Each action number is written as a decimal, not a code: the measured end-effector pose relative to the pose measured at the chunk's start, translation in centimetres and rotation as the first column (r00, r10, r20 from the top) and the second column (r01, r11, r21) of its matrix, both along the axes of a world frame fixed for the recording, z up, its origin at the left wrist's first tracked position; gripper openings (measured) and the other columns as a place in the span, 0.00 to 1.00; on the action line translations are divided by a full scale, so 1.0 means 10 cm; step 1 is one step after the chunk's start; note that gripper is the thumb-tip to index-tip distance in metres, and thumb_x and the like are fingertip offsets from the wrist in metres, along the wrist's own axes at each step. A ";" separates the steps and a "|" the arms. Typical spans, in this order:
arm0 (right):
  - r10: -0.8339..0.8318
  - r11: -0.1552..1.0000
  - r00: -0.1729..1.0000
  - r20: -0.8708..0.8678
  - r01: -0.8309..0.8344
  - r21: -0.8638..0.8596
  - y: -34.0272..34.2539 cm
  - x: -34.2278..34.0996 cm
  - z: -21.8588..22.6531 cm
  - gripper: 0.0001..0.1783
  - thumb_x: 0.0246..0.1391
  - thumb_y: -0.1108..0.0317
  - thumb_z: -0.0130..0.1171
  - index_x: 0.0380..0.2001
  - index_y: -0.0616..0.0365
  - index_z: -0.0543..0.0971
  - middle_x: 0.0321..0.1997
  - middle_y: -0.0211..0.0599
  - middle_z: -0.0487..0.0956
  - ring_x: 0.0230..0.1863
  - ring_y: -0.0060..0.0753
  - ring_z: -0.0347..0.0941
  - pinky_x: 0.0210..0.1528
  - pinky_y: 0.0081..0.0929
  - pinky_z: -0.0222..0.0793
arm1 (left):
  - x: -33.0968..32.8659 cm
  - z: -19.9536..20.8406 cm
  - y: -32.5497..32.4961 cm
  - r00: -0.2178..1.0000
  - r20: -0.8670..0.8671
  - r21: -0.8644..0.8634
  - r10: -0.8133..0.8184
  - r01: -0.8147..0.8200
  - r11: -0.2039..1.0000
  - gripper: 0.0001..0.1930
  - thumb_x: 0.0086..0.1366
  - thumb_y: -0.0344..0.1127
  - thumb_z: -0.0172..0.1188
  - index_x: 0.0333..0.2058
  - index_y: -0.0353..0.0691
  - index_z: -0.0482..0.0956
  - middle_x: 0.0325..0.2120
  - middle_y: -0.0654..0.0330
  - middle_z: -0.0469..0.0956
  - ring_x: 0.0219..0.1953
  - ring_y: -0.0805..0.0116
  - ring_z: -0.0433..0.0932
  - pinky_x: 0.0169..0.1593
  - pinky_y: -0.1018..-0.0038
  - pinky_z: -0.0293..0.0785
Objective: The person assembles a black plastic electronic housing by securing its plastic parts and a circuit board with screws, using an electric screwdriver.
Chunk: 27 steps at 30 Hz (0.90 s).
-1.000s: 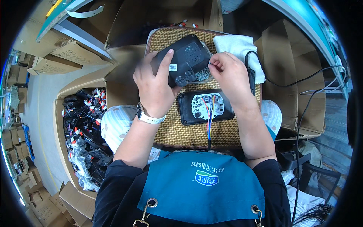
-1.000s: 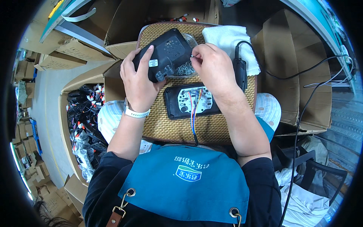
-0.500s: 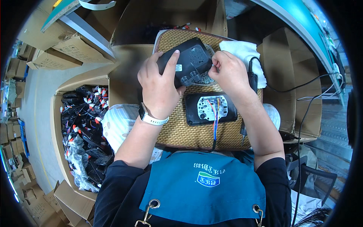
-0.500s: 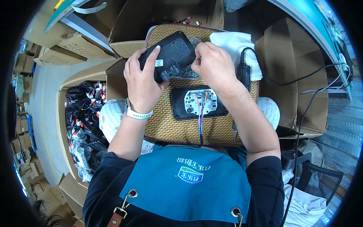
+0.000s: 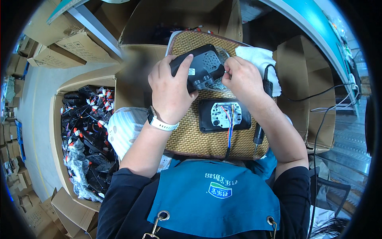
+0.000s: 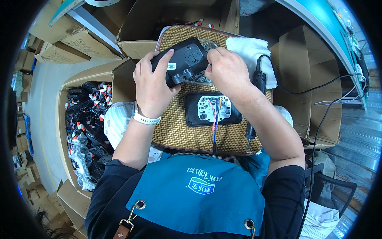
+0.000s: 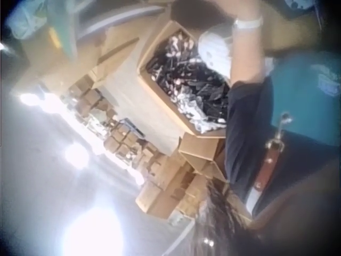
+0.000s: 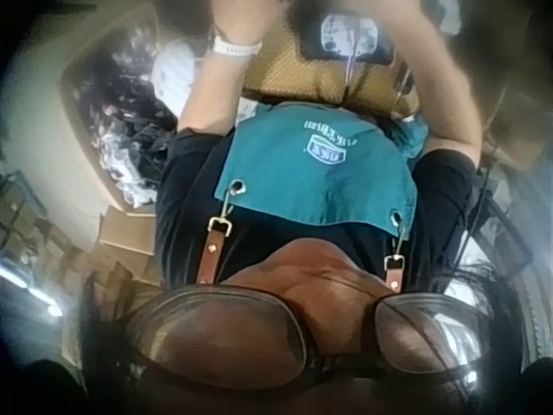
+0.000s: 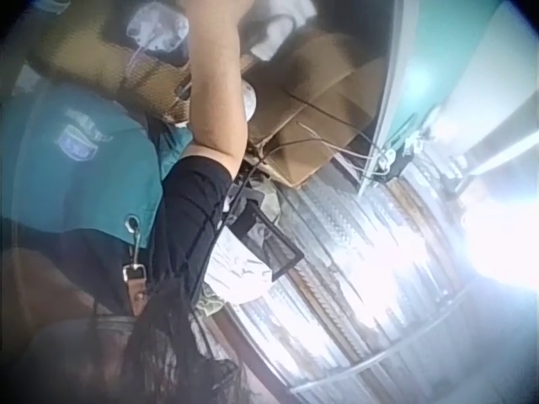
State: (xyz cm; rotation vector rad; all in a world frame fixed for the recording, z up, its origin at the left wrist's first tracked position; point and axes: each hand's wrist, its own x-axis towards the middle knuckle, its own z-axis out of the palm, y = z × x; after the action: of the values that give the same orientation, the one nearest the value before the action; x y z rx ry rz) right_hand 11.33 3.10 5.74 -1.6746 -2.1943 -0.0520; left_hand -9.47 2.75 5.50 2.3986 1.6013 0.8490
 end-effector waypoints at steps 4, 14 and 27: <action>-0.047 0.997 0.997 -0.060 0.043 -0.065 -0.01 0.01 0.04 0.08 0.40 0.72 0.62 0.26 0.61 0.74 0.30 0.42 0.76 0.35 0.44 0.76 0.39 0.37 0.72 | 0.00 -0.02 0.03 1.000 -0.009 -0.008 -0.001 0.001 1.000 0.43 0.36 0.31 0.74 0.57 0.54 0.70 0.52 0.53 0.66 0.56 0.51 0.65 0.60 0.57 0.60; -0.232 0.942 0.477 -0.848 -0.105 -0.317 -0.19 0.55 0.33 0.16 0.61 0.63 0.53 0.49 0.57 0.76 0.39 0.32 0.77 0.43 0.22 0.71 0.45 0.20 0.66 | -0.20 0.09 0.04 0.467 0.884 -0.416 -0.026 0.811 0.410 0.28 0.54 0.34 0.65 0.54 0.34 0.71 0.49 0.51 0.76 0.51 0.59 0.74 0.56 0.66 0.68; -0.358 0.860 0.441 -0.823 -0.188 -0.475 0.03 0.30 0.22 0.19 0.61 0.59 0.56 0.42 0.67 0.80 0.35 0.32 0.81 0.37 0.20 0.74 0.43 0.19 0.68 | 0.16 -0.29 -0.07 0.209 0.644 -0.140 0.736 0.978 -0.155 0.36 0.60 0.45 0.56 0.61 0.30 0.56 0.54 0.34 0.67 0.52 0.32 0.72 0.51 0.44 0.74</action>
State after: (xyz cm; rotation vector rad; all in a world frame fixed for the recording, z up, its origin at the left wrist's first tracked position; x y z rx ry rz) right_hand 14.30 3.44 7.94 -1.4649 -1.2717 1.2374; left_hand -7.89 2.06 2.55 0.2430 0.2738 0.2924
